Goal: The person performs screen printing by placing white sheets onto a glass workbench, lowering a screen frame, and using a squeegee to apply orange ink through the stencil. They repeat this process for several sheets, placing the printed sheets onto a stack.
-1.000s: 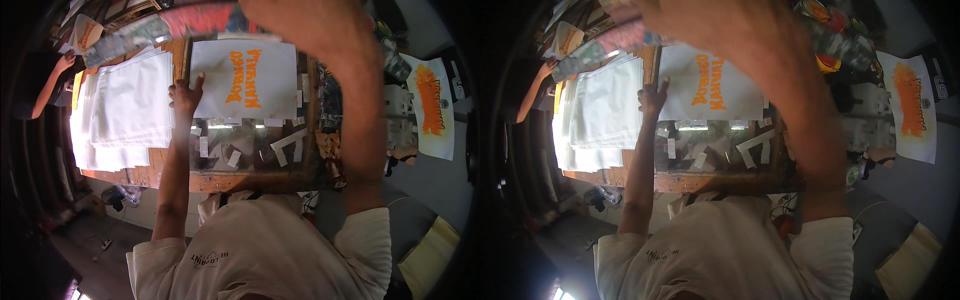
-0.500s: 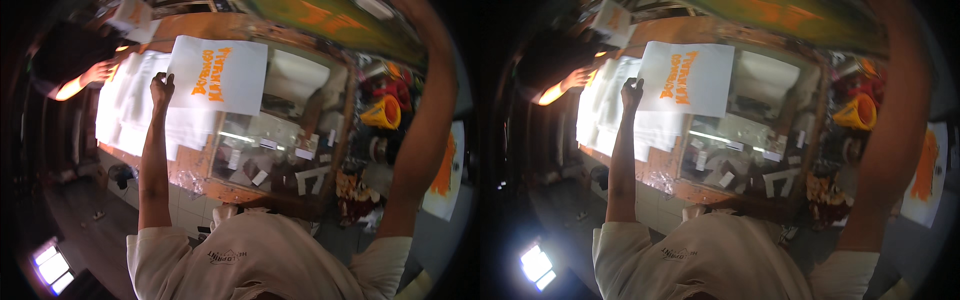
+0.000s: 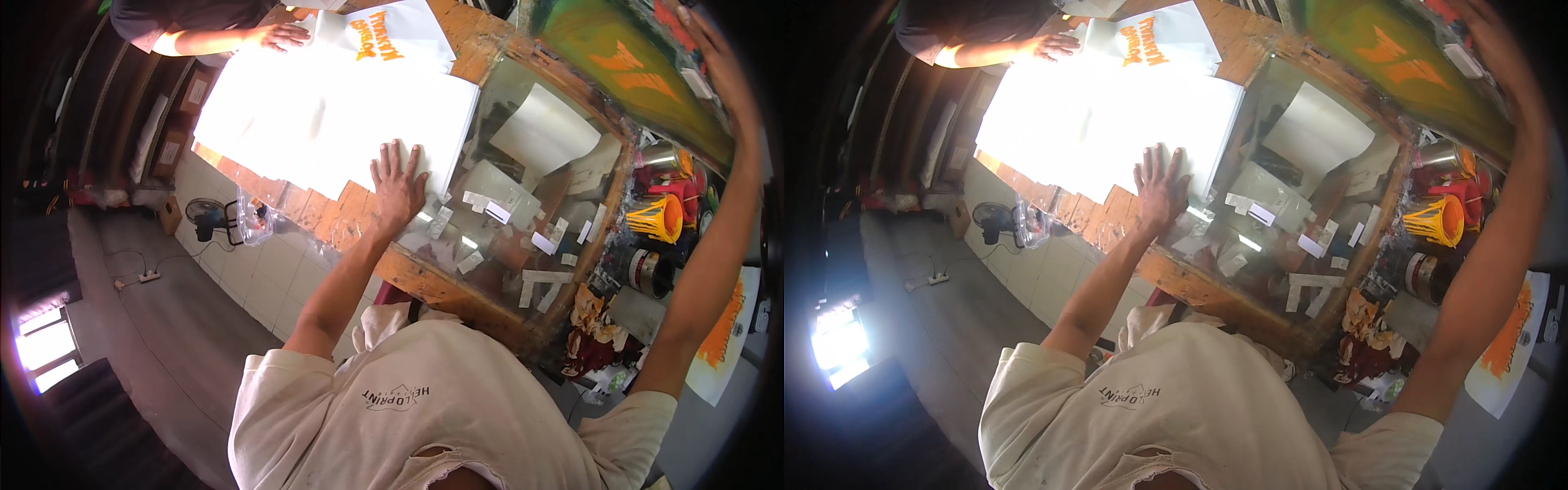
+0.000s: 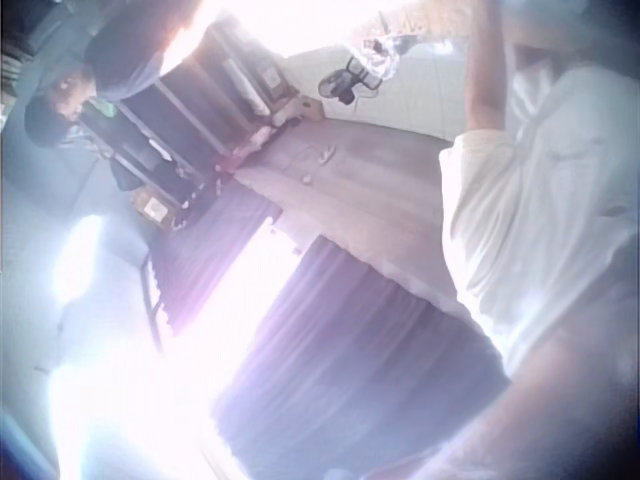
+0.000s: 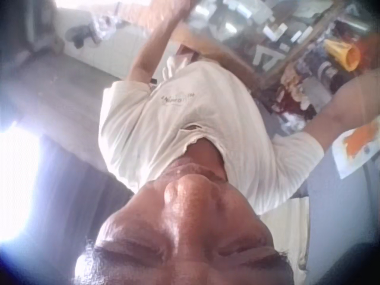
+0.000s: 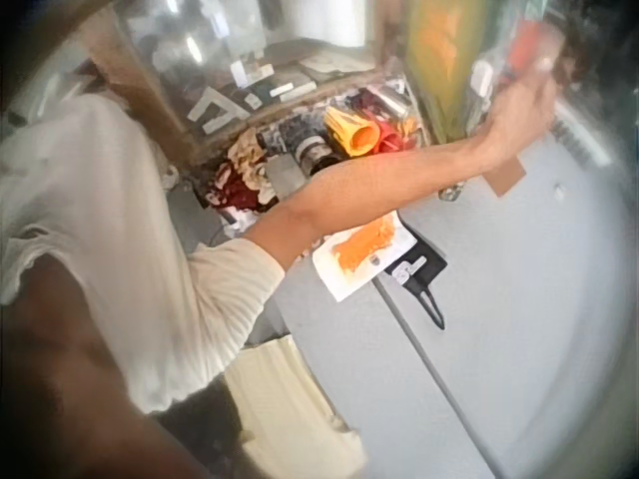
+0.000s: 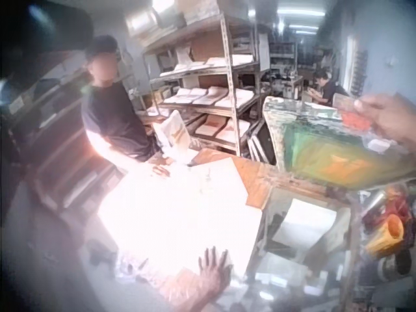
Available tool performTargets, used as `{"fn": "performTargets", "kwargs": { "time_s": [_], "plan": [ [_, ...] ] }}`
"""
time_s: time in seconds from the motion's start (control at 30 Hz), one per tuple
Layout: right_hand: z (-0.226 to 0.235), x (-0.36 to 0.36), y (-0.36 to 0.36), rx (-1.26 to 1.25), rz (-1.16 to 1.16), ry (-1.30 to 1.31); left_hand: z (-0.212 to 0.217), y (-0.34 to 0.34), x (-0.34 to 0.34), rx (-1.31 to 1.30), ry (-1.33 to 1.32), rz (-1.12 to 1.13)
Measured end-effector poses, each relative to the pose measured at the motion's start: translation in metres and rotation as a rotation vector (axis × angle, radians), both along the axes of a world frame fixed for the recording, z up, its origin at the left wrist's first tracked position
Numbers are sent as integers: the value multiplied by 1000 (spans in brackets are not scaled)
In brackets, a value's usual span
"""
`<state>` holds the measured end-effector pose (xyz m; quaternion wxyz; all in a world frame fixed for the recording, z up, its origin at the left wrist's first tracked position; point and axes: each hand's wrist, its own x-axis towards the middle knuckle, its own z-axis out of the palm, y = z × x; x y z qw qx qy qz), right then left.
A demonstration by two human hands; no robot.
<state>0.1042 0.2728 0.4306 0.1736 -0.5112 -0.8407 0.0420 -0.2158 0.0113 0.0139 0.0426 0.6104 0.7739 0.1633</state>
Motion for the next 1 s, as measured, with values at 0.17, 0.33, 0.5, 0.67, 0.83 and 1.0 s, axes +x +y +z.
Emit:
{"fn": "performTargets", "kwargs": {
  "time_s": [0.17, 0.33, 0.5, 0.67, 0.83, 1.0],
  "plan": [
    [0, -9, -20, -106, -49, 91, 5, 11, -9, 174, -324, -48],
    [-18, -19, -40, -41, -110, 255, -3, 38, -22, 25, -290, -11],
    [-17, -26, -60, -95, -202, 215, 27, 61, -53, 13, -708, 75],
    [-6, -36, -73, -86, -279, 106, 21, 43, 28, -225, -268, -187],
    [-1, -16, -67, -61, -191, 68, -10, 52, 126, -9, -101, -501],
    [-18, -4, -30, -13, -19, 5, -18, 60, 199, 2, -73, -685]
  ]
}}
